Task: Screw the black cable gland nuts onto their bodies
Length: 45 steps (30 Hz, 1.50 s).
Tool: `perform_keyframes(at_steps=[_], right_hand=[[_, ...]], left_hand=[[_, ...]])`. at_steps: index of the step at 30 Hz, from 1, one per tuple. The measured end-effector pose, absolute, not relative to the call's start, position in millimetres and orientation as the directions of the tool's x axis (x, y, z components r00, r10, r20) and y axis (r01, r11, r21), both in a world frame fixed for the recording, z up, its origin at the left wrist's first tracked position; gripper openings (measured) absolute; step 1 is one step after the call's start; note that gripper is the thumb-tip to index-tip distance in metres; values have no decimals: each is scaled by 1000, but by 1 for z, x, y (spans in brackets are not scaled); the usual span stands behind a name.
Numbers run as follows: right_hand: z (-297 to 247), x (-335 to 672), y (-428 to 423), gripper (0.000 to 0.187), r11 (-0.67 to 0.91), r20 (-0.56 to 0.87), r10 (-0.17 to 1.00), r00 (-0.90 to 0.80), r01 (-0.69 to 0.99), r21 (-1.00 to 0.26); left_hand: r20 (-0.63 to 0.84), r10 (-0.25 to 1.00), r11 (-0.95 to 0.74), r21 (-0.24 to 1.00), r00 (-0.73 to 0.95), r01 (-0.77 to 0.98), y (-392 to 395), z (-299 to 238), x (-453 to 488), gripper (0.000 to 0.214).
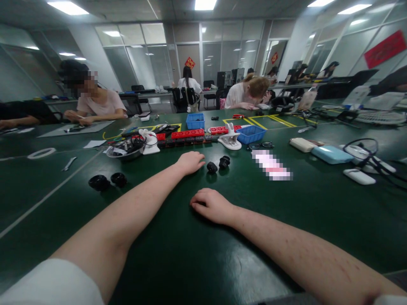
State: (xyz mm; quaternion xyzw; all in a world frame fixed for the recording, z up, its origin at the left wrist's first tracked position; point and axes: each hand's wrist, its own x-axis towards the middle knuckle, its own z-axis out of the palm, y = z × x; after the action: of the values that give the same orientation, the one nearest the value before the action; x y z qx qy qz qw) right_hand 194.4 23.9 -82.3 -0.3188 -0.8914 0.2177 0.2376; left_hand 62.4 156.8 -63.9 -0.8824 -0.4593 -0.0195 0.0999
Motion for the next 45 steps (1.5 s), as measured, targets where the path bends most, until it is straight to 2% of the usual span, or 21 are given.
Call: perform_keyframes(at_steps=[3,5,6,8,9,11,13,14,16,17,19,21,23,26,29,37,40,45], right_hand=[[-71,204,31,21,694,412,716,-563,513,-506],[-66,218,45,27,663,563,724,-398,628,-409],[-66,226,54,37,588,591,745,-308,721,-367],[-71,242,74,58,386,534,829,-166,861,-333],[-76,249,83,61,304,471,874,-117,889,-343],[-90,259,97,58,268,414,904,-103,893,-362],[-101,264,105,49,259,399,912,-95,887,-382],[-105,265,107,45,258,400,912,-87,882,-395],[-109,265,110,40,245,407,912,-54,867,-434],[-109,265,110,40,231,410,911,-26,857,-460],[-107,266,113,42,190,411,910,51,832,-522],[-105,265,119,43,144,399,908,131,795,-589],[-104,260,125,41,123,377,909,180,748,-653],[-104,244,131,39,156,369,911,182,676,-720],[-105,224,128,35,234,413,899,149,632,-739],[-96,203,90,41,500,523,838,-154,599,-626],[-96,202,89,40,520,493,840,-228,599,-609],[-100,204,94,32,509,433,857,-280,587,-629]], left_hand=[[122,810,-551,-177,574,815,157,-68,62,26],[124,810,-548,-184,573,816,159,-71,62,25],[127,809,-549,-185,573,815,159,-71,63,24],[143,802,-555,-182,580,812,159,-69,64,20],[160,795,-560,-179,585,809,158,-67,65,18],[216,774,-568,-177,595,804,150,-57,65,20],[322,742,-568,-165,588,806,136,-46,63,32],[389,722,-563,-151,572,813,127,-41,61,37],[585,639,-588,-48,499,808,108,-38,55,40],[597,635,-610,-3,491,792,99,-41,52,41],[487,704,-634,102,517,767,85,-53,47,47],[441,736,-621,138,513,772,79,-70,45,58],[413,766,-600,182,493,779,82,-85,46,54],[381,790,-590,260,480,764,90,-98,48,40],[370,798,-592,340,475,731,93,-98,48,39],[349,814,-581,490,465,650,93,-96,46,37],[369,835,-549,528,408,648,95,-97,44,43],[426,842,-535,570,333,624,94,-96,42,36]])
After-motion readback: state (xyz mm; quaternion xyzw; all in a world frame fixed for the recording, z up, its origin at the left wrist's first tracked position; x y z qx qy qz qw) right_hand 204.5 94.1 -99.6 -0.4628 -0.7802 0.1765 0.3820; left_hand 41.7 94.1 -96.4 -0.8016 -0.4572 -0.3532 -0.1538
